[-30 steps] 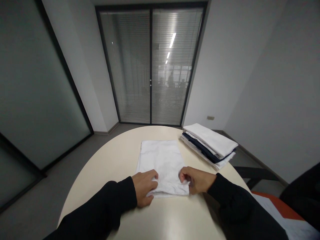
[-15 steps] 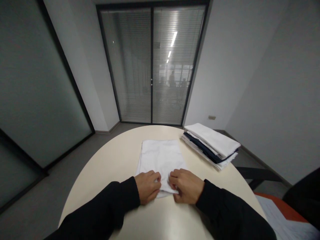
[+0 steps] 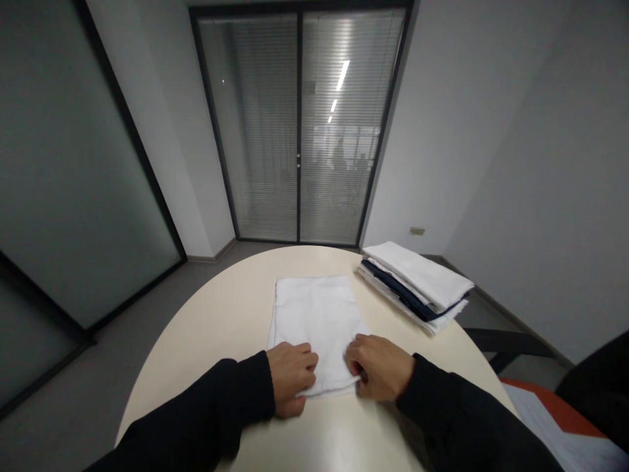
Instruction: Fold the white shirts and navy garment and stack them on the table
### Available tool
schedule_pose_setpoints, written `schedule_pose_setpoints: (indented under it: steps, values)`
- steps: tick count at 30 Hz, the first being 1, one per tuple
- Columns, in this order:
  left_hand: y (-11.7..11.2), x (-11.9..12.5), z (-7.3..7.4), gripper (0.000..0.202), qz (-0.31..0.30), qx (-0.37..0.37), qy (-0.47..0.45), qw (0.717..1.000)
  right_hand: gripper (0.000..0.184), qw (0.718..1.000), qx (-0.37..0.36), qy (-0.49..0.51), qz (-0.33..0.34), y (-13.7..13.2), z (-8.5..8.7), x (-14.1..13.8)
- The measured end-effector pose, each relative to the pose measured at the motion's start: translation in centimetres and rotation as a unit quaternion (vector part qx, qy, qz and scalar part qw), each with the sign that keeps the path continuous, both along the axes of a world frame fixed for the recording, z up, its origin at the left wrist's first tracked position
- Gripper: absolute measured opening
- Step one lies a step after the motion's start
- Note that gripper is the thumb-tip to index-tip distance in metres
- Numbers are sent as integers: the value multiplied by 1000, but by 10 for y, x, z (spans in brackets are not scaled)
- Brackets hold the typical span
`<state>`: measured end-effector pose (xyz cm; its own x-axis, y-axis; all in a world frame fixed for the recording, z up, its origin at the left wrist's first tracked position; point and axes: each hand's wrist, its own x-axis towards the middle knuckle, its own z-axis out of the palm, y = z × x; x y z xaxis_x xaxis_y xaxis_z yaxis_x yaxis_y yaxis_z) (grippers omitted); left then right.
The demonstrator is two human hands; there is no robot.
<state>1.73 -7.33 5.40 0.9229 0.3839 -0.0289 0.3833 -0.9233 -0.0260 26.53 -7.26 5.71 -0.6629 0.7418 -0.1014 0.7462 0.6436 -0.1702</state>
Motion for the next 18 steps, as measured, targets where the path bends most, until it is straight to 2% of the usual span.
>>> schedule_pose_setpoints:
  steps: [4, 9, 12, 18]
  values:
    - [-3, 0, 0, 19, 36, -19, 13, 999, 12, 1000, -4, -5, -26, -1, 6, 3]
    - [-5, 1, 4, 15, 43, -28, -1, 999, 15, 997, -21, -38, -63, -4, 9, 5]
    - [-4, 3, 1, 18, 35, -20, 5, 999, 19, 997, -20, -43, -56, -4, 8, 4]
    - [3, 6, -8, 17, 47, 12, 24, 999, 13, 997, 55, -47, -16, 3, 10, -2]
